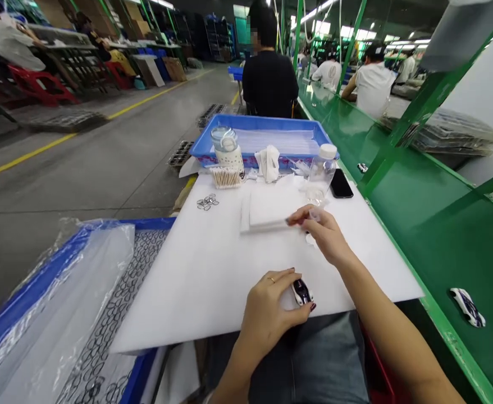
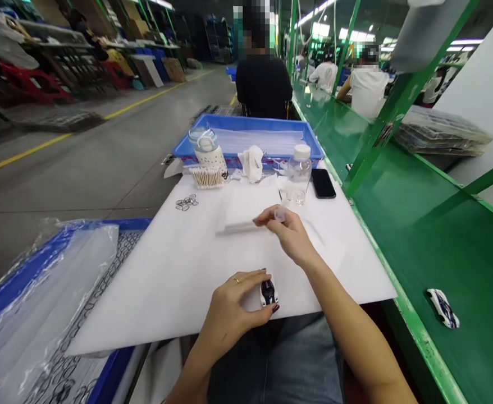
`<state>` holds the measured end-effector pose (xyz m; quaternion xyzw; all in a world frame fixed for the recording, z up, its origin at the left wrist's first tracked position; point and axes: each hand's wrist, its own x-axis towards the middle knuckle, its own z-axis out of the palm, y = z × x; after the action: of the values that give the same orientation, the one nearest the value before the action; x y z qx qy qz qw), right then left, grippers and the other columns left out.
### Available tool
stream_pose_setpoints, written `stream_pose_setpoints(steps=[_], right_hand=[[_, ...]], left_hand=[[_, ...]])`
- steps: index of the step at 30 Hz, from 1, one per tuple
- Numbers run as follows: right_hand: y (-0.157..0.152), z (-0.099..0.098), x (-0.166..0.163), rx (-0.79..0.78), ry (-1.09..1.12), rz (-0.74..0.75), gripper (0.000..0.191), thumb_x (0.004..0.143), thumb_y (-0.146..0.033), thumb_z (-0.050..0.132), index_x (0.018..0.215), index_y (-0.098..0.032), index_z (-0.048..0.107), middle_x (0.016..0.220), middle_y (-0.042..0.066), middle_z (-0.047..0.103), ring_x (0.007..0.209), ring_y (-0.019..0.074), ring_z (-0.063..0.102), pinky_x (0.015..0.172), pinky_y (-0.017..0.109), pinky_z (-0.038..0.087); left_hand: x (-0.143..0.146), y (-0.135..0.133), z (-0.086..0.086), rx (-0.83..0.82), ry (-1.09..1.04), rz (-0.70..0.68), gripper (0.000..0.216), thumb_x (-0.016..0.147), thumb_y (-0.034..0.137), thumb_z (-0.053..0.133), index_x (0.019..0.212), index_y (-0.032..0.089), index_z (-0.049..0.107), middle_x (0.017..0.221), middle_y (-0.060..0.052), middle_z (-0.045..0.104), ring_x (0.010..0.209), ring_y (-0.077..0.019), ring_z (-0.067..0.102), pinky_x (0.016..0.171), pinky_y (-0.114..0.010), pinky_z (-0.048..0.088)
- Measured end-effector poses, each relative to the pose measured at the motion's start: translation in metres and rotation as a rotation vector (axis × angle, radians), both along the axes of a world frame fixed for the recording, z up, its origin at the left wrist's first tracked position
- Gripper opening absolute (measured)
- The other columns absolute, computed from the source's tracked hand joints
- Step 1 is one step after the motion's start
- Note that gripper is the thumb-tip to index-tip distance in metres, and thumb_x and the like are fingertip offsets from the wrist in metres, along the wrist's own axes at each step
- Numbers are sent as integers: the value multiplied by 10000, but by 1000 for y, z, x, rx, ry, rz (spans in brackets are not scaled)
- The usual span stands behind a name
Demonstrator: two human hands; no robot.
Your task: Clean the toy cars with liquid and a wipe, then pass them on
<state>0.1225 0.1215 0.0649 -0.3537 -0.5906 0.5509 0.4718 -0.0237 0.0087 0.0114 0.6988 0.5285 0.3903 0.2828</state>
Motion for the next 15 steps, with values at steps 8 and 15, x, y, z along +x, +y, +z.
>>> stream_pose_setpoints(steps=[8, 15], right_hand=[[-38, -35, 10, -84, 8, -183, 201, 877, -401, 609, 852, -202, 634, 714, -27, 479, 659, 115, 400, 645, 272, 329], [-62, 1, 6, -35, 320, 62, 633, 768, -825, 457, 637, -208, 514, 581, -22, 353, 551, 135, 321, 564, 304, 300]], left_hand=[[3, 4, 0, -43, -99, 83, 372, 634, 193, 828, 999, 224, 765, 1050, -48, 755, 952, -255, 703, 876, -431, 590], [6, 7, 2, -46, -100, 117, 310, 650, 203, 809, 957, 211, 765, 985, -34, 767, 904, -238, 698, 848, -412, 579]])
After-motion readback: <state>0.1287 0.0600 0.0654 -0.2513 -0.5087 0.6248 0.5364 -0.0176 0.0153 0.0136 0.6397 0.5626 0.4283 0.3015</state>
